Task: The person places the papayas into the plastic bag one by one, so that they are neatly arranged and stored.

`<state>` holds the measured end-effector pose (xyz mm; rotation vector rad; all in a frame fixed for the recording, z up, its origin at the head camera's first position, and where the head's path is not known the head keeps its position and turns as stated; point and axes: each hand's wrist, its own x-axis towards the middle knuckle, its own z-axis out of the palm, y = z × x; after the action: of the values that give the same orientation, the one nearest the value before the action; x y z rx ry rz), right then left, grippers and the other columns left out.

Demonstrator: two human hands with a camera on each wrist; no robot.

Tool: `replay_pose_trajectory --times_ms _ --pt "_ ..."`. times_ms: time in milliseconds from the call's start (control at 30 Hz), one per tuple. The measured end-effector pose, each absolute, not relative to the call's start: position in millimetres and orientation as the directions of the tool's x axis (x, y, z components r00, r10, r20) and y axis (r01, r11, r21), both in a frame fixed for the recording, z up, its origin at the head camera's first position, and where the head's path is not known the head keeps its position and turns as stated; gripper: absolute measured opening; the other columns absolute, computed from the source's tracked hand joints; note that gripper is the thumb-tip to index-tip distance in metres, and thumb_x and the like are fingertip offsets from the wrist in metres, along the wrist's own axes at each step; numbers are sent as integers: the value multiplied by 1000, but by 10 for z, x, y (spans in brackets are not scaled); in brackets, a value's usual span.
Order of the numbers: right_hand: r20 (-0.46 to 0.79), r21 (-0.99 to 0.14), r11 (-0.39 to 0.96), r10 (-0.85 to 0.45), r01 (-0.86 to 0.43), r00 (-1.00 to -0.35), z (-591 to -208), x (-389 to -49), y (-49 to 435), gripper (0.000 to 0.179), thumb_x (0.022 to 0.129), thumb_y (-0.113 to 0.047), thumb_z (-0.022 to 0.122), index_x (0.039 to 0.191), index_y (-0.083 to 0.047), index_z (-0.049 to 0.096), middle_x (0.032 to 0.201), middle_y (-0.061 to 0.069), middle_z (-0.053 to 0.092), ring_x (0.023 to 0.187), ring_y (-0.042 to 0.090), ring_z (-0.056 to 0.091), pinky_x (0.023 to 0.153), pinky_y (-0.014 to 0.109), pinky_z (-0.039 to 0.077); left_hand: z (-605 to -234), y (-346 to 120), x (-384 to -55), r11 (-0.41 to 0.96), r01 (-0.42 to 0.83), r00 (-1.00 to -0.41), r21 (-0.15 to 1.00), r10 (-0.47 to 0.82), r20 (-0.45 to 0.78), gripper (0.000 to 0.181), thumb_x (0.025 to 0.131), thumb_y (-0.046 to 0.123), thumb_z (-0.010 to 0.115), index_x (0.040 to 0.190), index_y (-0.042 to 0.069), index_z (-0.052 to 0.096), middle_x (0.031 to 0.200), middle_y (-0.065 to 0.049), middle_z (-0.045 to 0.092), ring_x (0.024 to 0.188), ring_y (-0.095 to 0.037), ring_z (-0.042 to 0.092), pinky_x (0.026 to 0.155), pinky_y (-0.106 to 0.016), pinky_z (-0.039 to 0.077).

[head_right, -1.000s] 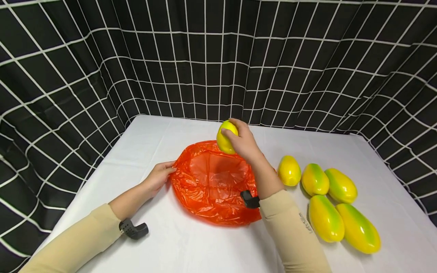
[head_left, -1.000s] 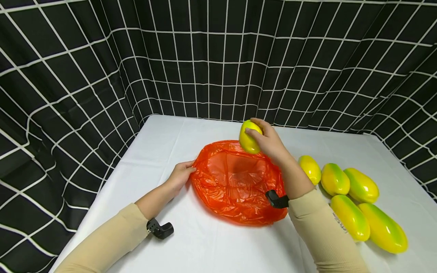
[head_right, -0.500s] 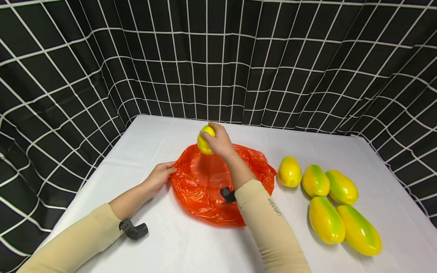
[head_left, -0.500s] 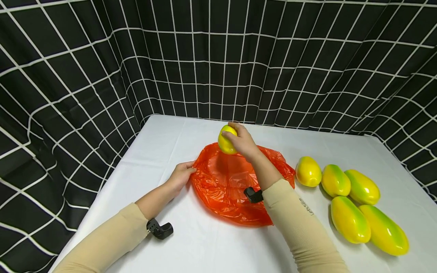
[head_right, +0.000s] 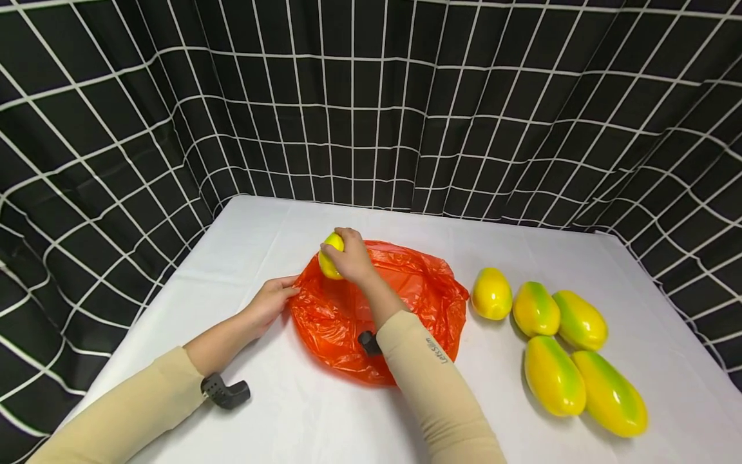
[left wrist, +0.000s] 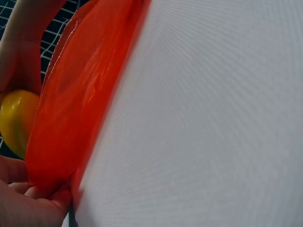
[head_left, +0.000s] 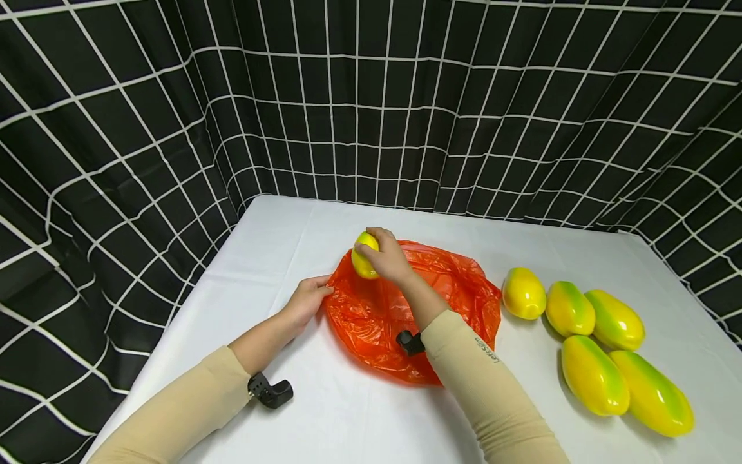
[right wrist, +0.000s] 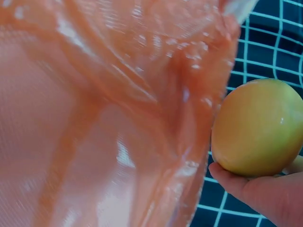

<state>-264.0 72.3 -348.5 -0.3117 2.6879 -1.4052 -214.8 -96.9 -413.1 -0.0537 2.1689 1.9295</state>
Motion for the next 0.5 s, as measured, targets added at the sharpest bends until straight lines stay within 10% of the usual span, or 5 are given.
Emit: replay_pose_trajectory --times_ms 500 --pt "40 -775 607 -234 -178 -971 -3717 -2623 627 54 90 -24 54 137 -2 42 146 20 32 119 33 45 100 44 44 -4119 -982 -2140 148 -190 -969 971 132 -210 42 93 3 41 133 -5 45 137 -19 49 128 -29 46 108 -39 38"
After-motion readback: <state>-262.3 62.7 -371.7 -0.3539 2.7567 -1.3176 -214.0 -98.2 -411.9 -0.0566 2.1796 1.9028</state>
